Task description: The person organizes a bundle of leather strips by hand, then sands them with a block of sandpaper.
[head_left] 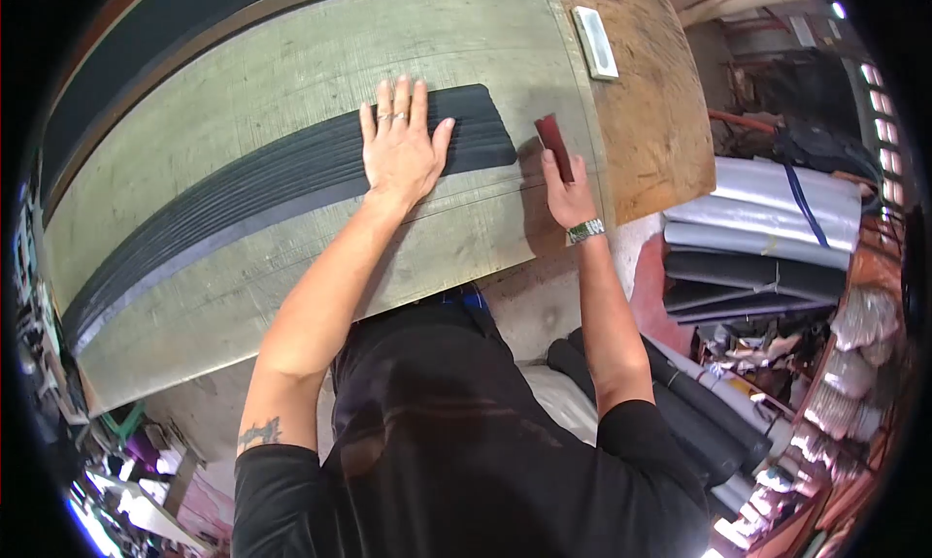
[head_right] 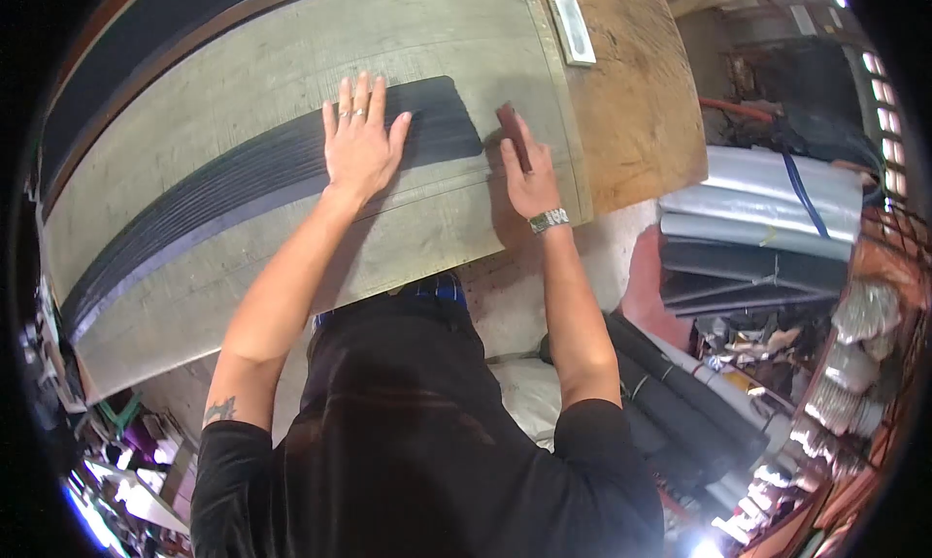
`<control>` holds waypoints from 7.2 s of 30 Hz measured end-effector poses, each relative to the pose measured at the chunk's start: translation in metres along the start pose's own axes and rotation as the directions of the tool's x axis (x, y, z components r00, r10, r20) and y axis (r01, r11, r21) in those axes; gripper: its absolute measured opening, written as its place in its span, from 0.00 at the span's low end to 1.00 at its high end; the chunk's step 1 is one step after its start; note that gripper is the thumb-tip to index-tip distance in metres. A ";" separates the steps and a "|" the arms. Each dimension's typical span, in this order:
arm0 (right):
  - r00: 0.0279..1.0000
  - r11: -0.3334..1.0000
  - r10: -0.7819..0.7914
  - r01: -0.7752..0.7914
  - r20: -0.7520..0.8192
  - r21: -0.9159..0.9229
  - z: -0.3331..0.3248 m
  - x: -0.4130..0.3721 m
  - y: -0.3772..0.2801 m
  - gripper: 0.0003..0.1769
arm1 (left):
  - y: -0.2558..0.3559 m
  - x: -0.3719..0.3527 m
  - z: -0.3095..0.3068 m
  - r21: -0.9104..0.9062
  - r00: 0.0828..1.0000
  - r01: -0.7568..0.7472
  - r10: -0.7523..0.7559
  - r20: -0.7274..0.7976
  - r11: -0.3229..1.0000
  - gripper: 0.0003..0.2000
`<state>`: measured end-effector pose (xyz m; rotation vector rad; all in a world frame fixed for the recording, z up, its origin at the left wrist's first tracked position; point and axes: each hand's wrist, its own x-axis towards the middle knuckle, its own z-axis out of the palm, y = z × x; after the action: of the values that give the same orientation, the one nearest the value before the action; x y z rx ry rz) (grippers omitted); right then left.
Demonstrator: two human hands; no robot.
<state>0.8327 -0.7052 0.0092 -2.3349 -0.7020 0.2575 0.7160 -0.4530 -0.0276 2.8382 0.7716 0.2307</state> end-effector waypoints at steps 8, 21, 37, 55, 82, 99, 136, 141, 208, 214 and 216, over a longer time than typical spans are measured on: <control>0.832 0.774 -0.371 0.522 0.412 -0.358 -0.025 -0.004 0.068 0.34 | 0.023 0.009 0.018 0.176 0.999 0.043 -0.041 -0.017 0.983 0.36; 0.768 0.791 -0.492 0.591 0.410 -0.156 -0.042 0.010 0.096 0.31 | 0.030 0.005 0.019 0.294 0.998 0.069 -0.069 -0.007 0.953 0.36; 0.707 0.709 -0.560 0.678 0.431 -0.191 -0.005 0.053 0.057 0.38 | 0.030 0.006 0.021 0.305 0.994 0.093 -0.103 0.019 0.948 0.39; 0.714 0.725 -0.594 0.675 0.370 -0.139 0.014 0.093 0.046 0.36 | 0.033 0.008 0.011 0.295 0.989 0.114 -0.137 0.059 0.949 0.40; 0.692 0.660 -0.612 0.713 0.383 -0.235 0.006 0.149 0.018 0.40 | 0.036 0.013 0.005 0.209 0.982 0.145 -0.167 0.092 0.967 0.42; 0.656 0.686 -0.621 0.720 0.429 -0.107 0.001 0.130 0.045 0.39 | 0.034 0.010 0.008 0.225 0.983 0.138 -0.161 0.090 0.965 0.41; 0.620 0.724 -0.535 0.687 0.574 -0.067 -0.057 0.031 0.090 0.43 | 0.036 0.008 0.016 0.386 0.981 0.139 -0.180 0.072 0.912 0.42; 0.665 0.654 -0.547 0.718 0.508 -0.236 -0.033 0.031 0.098 0.47 | 0.032 0.008 0.018 0.331 0.988 0.138 -0.155 0.024 0.933 0.42; 0.869 0.851 -0.445 0.486 0.218 -0.199 0.038 0.080 0.024 0.21 | 0.032 0.011 0.003 0.151 0.978 0.138 -0.159 0.136 0.979 0.44; 0.852 0.818 -0.500 0.523 0.156 -0.237 0.023 0.112 0.001 0.21 | 0.031 0.010 0.005 0.136 0.984 0.130 -0.145 0.102 0.982 0.44; 0.879 0.873 -0.437 0.465 0.191 -0.144 0.052 0.110 0.013 0.21 | 0.031 0.011 0.005 0.152 0.980 0.133 -0.153 0.125 0.979 0.44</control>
<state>0.9112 -0.6246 -0.0379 -2.2533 -1.3774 0.1632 0.7417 -0.4742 -0.0239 2.8749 0.9941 -0.0407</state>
